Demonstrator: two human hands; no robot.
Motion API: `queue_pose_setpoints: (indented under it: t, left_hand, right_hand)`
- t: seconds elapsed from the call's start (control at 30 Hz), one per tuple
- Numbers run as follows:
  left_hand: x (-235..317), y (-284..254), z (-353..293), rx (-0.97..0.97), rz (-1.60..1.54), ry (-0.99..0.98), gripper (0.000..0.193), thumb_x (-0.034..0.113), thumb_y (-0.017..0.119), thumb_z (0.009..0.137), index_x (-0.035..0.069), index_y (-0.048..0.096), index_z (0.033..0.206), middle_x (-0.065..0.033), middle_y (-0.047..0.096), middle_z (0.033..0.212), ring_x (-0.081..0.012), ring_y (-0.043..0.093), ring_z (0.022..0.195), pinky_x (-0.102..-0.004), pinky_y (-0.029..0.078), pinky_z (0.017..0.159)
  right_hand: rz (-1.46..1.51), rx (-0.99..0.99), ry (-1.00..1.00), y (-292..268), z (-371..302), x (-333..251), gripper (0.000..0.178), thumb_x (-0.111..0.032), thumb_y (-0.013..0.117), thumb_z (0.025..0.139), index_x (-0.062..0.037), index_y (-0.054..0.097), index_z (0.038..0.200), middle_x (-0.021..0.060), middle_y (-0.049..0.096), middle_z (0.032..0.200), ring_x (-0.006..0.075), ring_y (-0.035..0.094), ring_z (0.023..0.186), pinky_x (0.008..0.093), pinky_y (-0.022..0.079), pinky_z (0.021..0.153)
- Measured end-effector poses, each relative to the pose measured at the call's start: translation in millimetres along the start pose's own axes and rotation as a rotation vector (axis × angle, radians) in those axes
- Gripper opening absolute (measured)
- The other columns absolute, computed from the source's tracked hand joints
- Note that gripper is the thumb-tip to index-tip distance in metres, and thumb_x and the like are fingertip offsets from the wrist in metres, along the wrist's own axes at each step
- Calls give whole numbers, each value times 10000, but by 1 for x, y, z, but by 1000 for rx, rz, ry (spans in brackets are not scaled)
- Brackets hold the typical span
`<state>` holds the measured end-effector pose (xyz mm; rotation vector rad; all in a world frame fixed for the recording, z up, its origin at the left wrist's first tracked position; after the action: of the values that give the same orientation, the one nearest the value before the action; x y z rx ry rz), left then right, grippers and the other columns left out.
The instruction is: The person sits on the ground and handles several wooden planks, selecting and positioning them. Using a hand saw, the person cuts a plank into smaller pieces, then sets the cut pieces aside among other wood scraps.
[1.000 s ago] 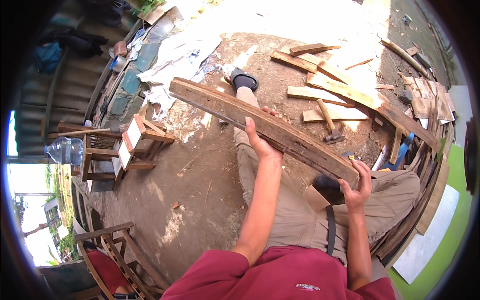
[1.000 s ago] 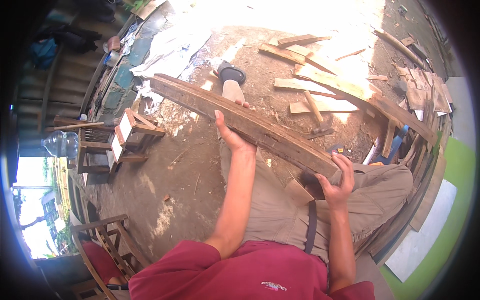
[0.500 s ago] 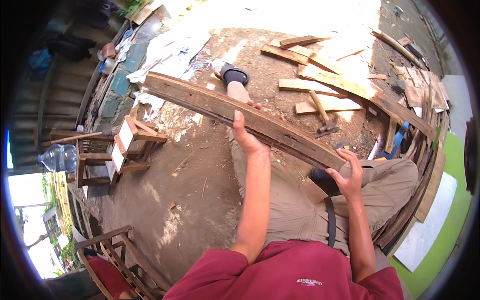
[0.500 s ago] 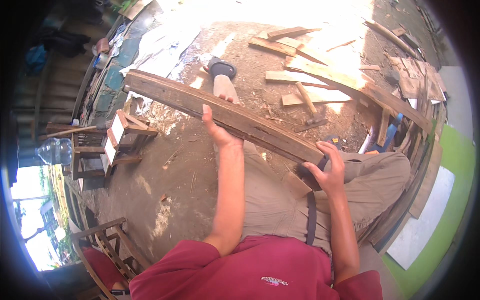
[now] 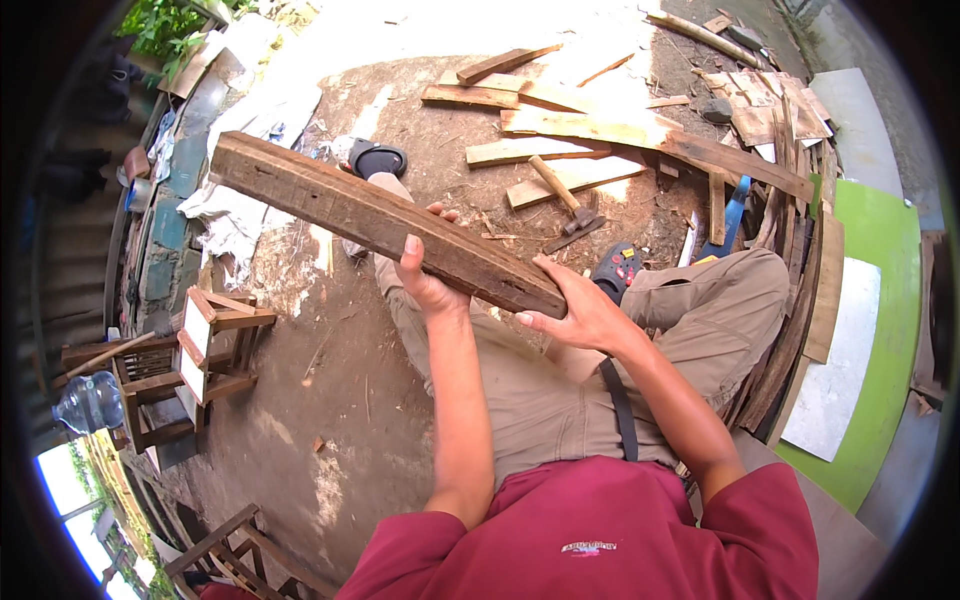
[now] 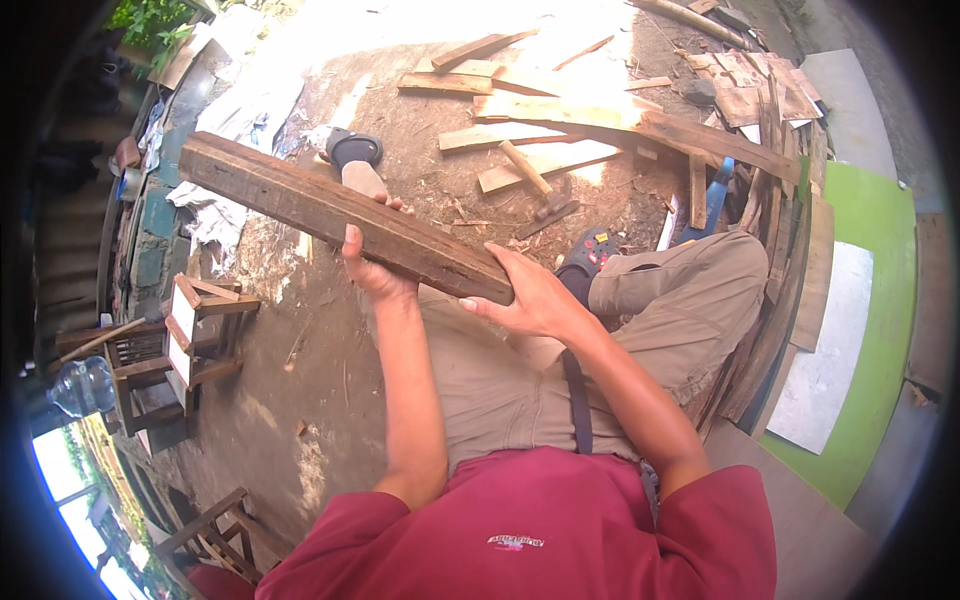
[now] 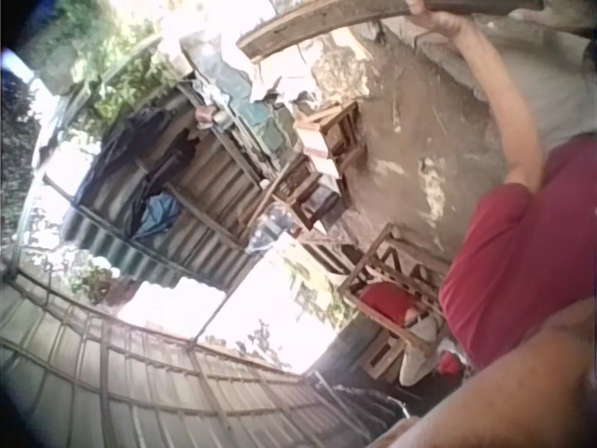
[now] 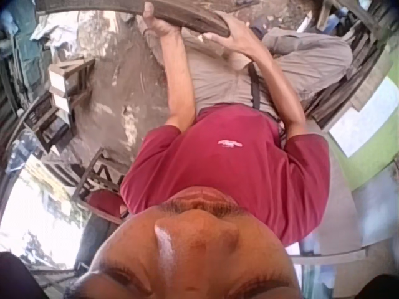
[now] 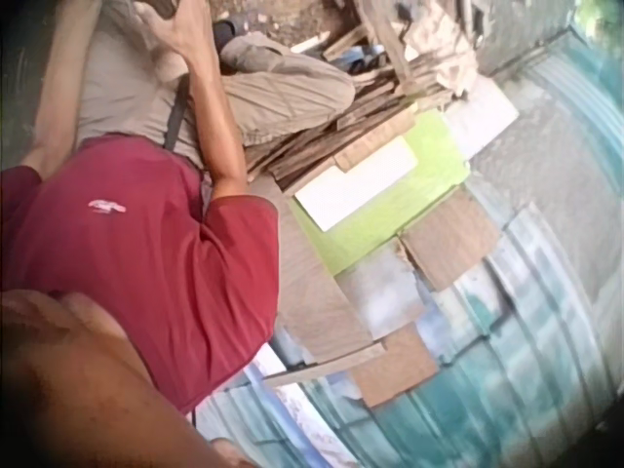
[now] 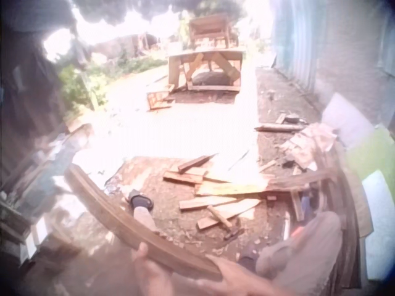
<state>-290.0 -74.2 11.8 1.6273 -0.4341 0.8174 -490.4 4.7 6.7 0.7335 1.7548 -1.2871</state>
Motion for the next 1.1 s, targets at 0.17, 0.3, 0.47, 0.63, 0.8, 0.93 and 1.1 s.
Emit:
queue_pose_setpoints:
  t: [0.17, 0.3, 0.47, 0.63, 0.8, 0.93, 1.1]
  left_hand:
    - [-12, -20, 6, 30, 13, -19, 648, 369, 720, 819, -21, 507, 1290, -183, 617, 1159, -292, 660, 1054, -385, 613, 782]
    - [-19, -34, 9, 92, 64, -152, 605, 414, 703, 846, 7, 525, 1257, -138, 640, 1107, -257, 655, 1010, -394, 582, 797]
    - [-23, -60, 16, 206, 54, -225, 657, 497, 692, 852, 4, 533, 1256, -129, 648, 1092, -254, 652, 989, -410, 565, 823]
    - [-21, -58, 14, 257, 56, -240, 628, 482, 722, 844, 20, 558, 1237, -123, 661, 1070, -252, 653, 994, -399, 542, 841]
    - [-24, -74, 18, 266, 81, -265, 638, 493, 715, 845, 9, 563, 1232, -124, 658, 1072, -252, 648, 996, -417, 549, 833]
    - [-10, -60, 17, 211, 87, -264, 689, 572, 680, 835, 10, 566, 1216, -107, 641, 1052, -263, 636, 979, -490, 563, 803]
    - [-15, -76, 27, 285, 77, -319, 707, 580, 673, 844, 46, 511, 1277, -139, 633, 1104, -285, 656, 983, -507, 567, 826]
  right_hand:
    - [224, -159, 81, 17, 6, 24, 890, -647, 642, 908, 52, 476, 1435, 274, 565, 1389, 334, 567, 1287, 410, 427, 1092]
    - [951, -212, 361, -7, 3, 64, 1147, -878, 17, 885, -17, 395, 1542, 173, 522, 1478, 280, 431, 1412, 435, 281, 1187]
    - [867, -87, 384, -38, -8, 75, 1111, -864, 54, 907, -16, 401, 1535, 166, 527, 1476, 271, 435, 1413, 425, 302, 1175]
    - [669, -186, 404, -5, -24, 69, 956, -765, 165, 994, -4, 502, 1463, 180, 601, 1377, 281, 546, 1304, 405, 372, 1143]
    - [544, -270, 317, 17, -16, 55, 1044, -787, 58, 964, 18, 491, 1468, 211, 579, 1396, 290, 529, 1314, 387, 360, 1146]
    - [684, -262, 335, 11, -21, 48, 1139, -845, 3, 903, 14, 482, 1477, 209, 558, 1424, 293, 498, 1345, 390, 328, 1169]
    - [826, -225, 239, 6, -27, 33, 1125, -830, 12, 915, 28, 484, 1469, 196, 535, 1452, 274, 473, 1378, 383, 324, 1179]
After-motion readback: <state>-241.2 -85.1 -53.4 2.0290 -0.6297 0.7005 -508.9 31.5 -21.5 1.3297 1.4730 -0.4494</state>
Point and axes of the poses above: each hand's wrist, its own z-axis towards the middle knuckle, its own y-axis out of the palm, x = y × z, the point moved 6 cm from there along z, towards the middle knuckle
